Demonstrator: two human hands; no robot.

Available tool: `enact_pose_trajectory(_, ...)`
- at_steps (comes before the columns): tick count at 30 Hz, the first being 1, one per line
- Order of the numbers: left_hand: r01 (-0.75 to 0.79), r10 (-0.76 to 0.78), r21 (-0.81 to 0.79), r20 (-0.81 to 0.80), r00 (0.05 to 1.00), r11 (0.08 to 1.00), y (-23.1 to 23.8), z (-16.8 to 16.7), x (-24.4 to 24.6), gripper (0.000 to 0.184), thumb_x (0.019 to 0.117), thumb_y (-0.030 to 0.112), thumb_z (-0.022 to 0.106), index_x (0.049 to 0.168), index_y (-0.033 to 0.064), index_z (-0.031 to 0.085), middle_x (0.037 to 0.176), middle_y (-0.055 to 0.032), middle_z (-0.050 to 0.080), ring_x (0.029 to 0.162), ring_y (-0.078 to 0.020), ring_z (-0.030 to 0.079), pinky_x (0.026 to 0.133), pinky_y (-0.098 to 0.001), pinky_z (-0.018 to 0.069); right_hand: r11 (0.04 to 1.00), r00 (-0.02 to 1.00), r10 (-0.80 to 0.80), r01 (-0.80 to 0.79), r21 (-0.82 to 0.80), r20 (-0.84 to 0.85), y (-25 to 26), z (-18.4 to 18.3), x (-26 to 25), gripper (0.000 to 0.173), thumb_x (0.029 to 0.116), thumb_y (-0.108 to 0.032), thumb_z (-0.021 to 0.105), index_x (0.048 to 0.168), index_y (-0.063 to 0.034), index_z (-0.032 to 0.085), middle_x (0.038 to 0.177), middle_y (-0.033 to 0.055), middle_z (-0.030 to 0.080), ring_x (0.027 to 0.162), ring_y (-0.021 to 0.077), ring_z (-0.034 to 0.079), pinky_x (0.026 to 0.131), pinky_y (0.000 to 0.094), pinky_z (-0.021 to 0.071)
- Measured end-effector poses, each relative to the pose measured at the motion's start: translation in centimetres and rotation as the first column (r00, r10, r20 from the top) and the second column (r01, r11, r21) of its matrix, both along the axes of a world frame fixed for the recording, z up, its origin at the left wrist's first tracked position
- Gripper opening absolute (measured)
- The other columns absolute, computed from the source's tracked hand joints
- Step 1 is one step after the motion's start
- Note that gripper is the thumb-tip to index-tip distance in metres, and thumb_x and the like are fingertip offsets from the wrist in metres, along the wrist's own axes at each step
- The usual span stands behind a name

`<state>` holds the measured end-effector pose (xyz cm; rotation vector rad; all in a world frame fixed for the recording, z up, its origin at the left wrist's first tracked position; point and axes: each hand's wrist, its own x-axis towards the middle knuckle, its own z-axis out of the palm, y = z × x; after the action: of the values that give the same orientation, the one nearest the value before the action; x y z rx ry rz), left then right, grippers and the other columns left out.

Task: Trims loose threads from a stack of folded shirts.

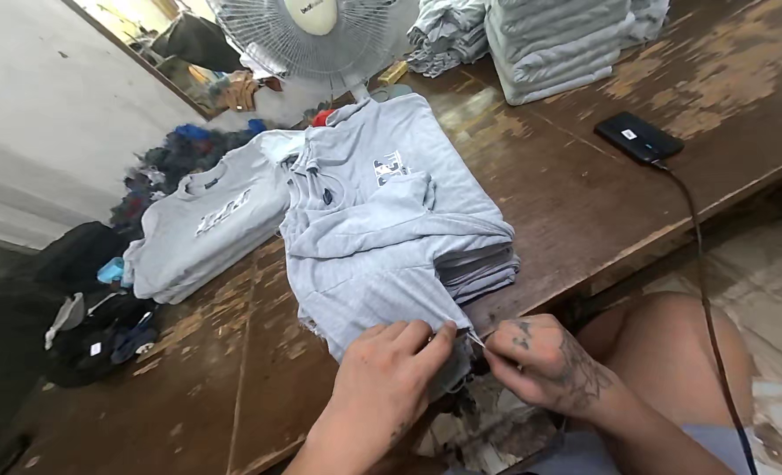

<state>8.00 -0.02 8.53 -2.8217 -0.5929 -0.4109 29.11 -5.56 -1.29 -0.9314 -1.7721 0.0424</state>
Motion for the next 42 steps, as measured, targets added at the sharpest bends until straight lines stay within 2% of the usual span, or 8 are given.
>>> enact_pose_trajectory(16, -0.066, 0.066, 0.019, -0.001, 0.998, 0.998, -0.9, -0.1, -0.6, 0.033, 0.091, 0.01, 0.05, 0.113, 0.0126, 0.075, 0.076, -0.0064, 0.064, 0.057, -0.0235, 0.061, 0.045, -0.0363, 0.0454, 0.979, 0.971, 0.201, -0.196, 0.055, -0.127, -0.5, -0.3, -1.8, 0.02, 0.097, -0.014, 0.058, 0.083, -0.0053, 0.069, 0.068, 0.0044, 0.065, 0.064, 0.0104, 0.063, 0.063, 0.0213, 0.053)
enact_pose_trajectory(22, -0.176, 0.244, -0.335, 0.174, 0.954, 0.926, -0.4, -3.2, -2.7, 0.048, 0.0933, 0.05, 0.063, 0.113, 0.0062, 0.065, 0.069, -0.0031, 0.06, 0.051, -0.0163, 0.055, 0.044, -0.0351, 0.0459, 0.928, 0.938, 0.337, -0.316, -0.198, 0.081, -1.4, -1.6, -1.3, 0.029, 0.1018, -0.034, 0.059, 0.11, -0.0106, 0.074, 0.089, 0.0032, 0.074, 0.079, 0.0138, 0.07, 0.07, 0.0281, 0.0578)
enact_pose_trajectory(25, -0.293, 0.308, -0.516, -0.06, 0.95, 0.805, 0.7, -2.5, -5.5, 0.023, 0.0864, 0.021, 0.072, 0.1, 0.0033, 0.067, 0.072, -0.0103, 0.067, 0.061, -0.0293, 0.068, 0.053, -0.0546, 0.0541, 0.948, 0.959, 0.247, -0.209, -0.241, 0.141, -0.6, -2.0, -0.6, 0.017, 0.0949, -0.022, 0.061, 0.089, -0.0103, 0.073, 0.071, 0.0021, 0.07, 0.062, 0.0153, 0.069, 0.057, 0.033, 0.0571)
enact_pose_trajectory(27, -0.324, 0.532, -0.502, 0.353, 0.769, 0.802, 1.6, -0.7, -8.4, 0.014, 0.0902, 0.004, 0.06, 0.098, -0.0068, 0.066, 0.077, -0.0069, 0.066, 0.067, -0.0144, 0.064, 0.064, -0.0361, 0.0562, 0.959, 0.968, 0.202, -0.165, -0.231, 0.148, 0.0, -2.4, -0.3, 0.029, 0.0947, -0.031, 0.061, 0.074, -0.0107, 0.067, 0.061, 0.0011, 0.062, 0.055, 0.0145, 0.063, 0.052, 0.0322, 0.0523)
enact_pose_trajectory(30, -0.22, 0.384, -0.373, 0.923, 0.011, 0.902, 3.4, 2.0, -9.2, 0.003, 0.1047, 0.008, 0.045, 0.104, 0.0107, 0.046, 0.068, 0.0118, 0.052, 0.052, 0.0008, 0.052, 0.05, -0.0166, 0.0483, 0.971, 0.98, 0.159, -0.133, -0.198, 0.123, 0.4, -2.3, -0.5, 0.027, 0.0967, -0.03, 0.062, 0.079, -0.0114, 0.07, 0.071, 0.0023, 0.068, 0.069, 0.0172, 0.067, 0.065, 0.0338, 0.0557)
enact_pose_trajectory(31, -0.175, 0.325, -0.314, 0.945, 0.038, 0.933, 3.1, 2.0, -8.6, 0.005, 0.105, 0.012, 0.046, 0.104, 0.016, 0.048, 0.069, 0.0152, 0.055, 0.054, 0.0025, 0.053, 0.05, -0.0159, 0.0474, 0.976, 0.981, 0.15, -0.128, -0.174, 0.12, 0.6, -1.9, -0.6, 0.021, 0.0976, -0.025, 0.061, 0.087, -0.0122, 0.073, 0.077, 0.0021, 0.071, 0.074, 0.0176, 0.069, 0.07, 0.0343, 0.0565)
enact_pose_trajectory(35, -0.088, 0.317, -0.344, 0.7, 0.64, 0.935, 1.6, -2.2, -6.4, 0.033, 0.1093, 0.035, 0.046, 0.108, 0.0083, 0.066, 0.083, 0.0032, 0.063, 0.068, 0.0037, 0.057, 0.063, -0.0138, 0.0487, 0.991, 0.984, 0.131, -0.128, -0.032, 0.124, 2.4, 1.2, -1.5, 0.028, 0.1026, -0.03, 0.055, 0.09, -0.0134, 0.074, 0.078, 0.0012, 0.071, 0.079, 0.0168, 0.068, 0.08, 0.0337, 0.0543)
enact_pose_trajectory(42, -0.006, 0.458, -0.503, 0.781, 0.424, 0.864, 3.6, -6.2, -6.8, 0.034, 0.108, 0.026, 0.045, 0.112, -0.0025, 0.063, 0.079, 0.01, 0.06, 0.066, 0.0081, 0.054, 0.06, -0.0117, 0.0471, 0.974, 0.963, 0.044, 0.018, -0.224, 0.266, 12.6, 7.9, -1.9, 0.042, 0.0976, -0.03, 0.066, 0.133, -0.0082, 0.067, 0.124, 0.0215, 0.068, 0.116, 0.0403, 0.065, 0.095, 0.0574, 0.0532)
